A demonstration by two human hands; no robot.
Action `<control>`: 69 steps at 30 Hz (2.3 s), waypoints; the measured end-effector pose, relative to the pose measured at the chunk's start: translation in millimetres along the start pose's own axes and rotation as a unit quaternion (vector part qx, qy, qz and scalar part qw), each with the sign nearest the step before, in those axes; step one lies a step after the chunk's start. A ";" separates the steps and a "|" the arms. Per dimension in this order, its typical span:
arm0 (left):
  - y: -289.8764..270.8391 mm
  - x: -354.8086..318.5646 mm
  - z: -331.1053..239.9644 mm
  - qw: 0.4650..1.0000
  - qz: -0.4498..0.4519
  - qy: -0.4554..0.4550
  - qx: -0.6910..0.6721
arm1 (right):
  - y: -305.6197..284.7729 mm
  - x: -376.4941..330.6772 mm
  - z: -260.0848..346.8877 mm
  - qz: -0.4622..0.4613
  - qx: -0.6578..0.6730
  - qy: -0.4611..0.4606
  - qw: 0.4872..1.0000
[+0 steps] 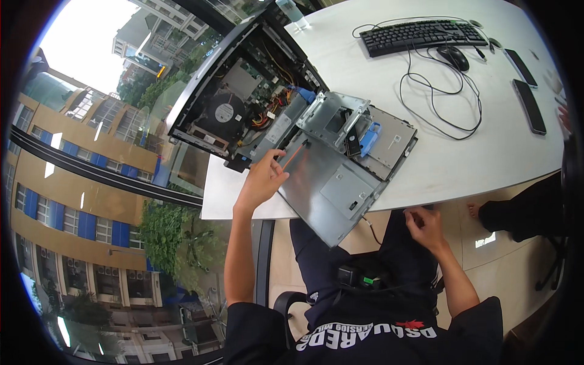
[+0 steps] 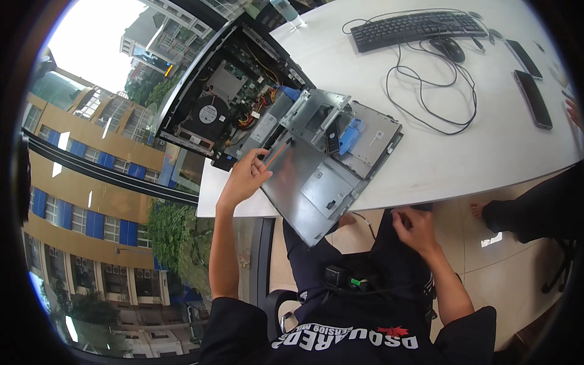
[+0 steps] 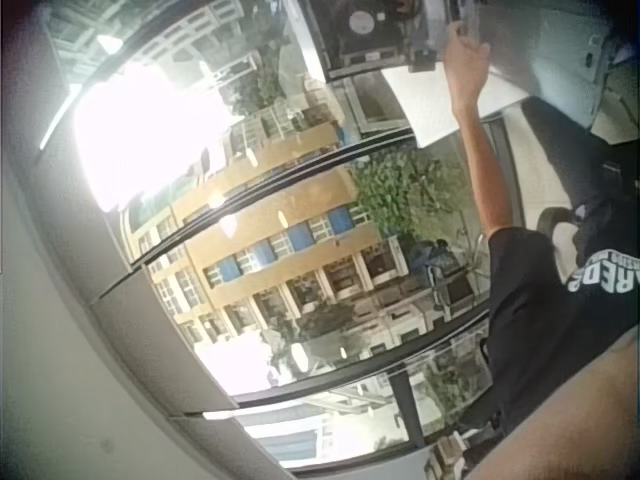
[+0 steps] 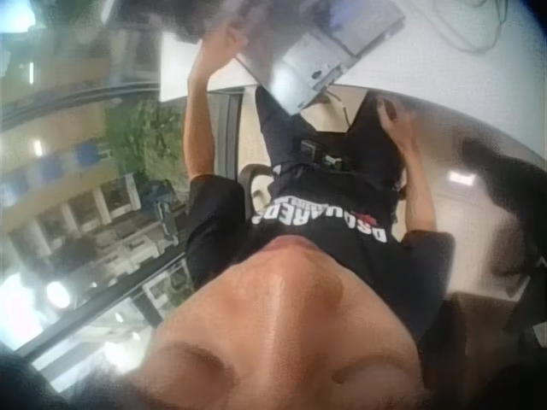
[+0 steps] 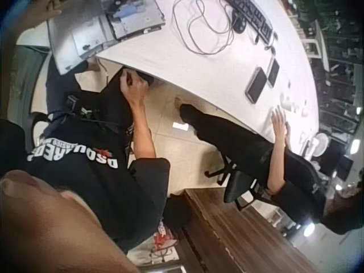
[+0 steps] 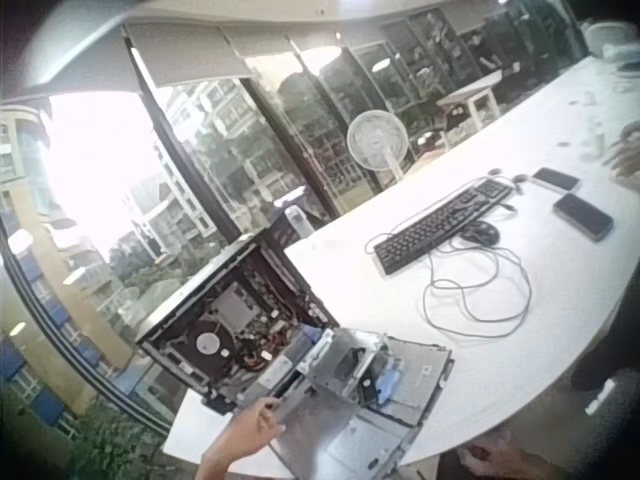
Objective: Disassembling a computer tower to remove internal components like RAM and cables.
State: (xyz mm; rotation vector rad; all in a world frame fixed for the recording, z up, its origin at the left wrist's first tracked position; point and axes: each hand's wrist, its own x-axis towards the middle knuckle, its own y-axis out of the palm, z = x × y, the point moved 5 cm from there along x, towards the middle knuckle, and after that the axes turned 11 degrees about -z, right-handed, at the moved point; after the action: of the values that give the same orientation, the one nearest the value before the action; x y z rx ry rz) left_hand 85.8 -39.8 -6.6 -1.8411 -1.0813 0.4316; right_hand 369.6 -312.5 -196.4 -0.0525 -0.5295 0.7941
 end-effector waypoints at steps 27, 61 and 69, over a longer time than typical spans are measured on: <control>-0.9 -9.7 20.2 0.990 -0.135 -0.024 -0.038 | -100.7 -7.7 -47.5 -0.039 -0.143 0.101 0.984; 22.0 -5.2 4.6 0.964 -0.209 0.087 0.137 | -137.7 -29.4 -71.0 -0.089 -0.143 0.107 0.980; 24.4 -0.6 2.1 0.958 -0.205 0.096 0.174 | -120.0 -14.3 -52.7 -0.064 -0.136 0.123 0.981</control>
State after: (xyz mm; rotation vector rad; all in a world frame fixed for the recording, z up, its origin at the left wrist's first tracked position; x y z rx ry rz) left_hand 96.2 -43.7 -28.5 -1.2799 -1.1347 0.1764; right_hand 466.0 -399.3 -219.6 -0.3618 -0.3996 0.5756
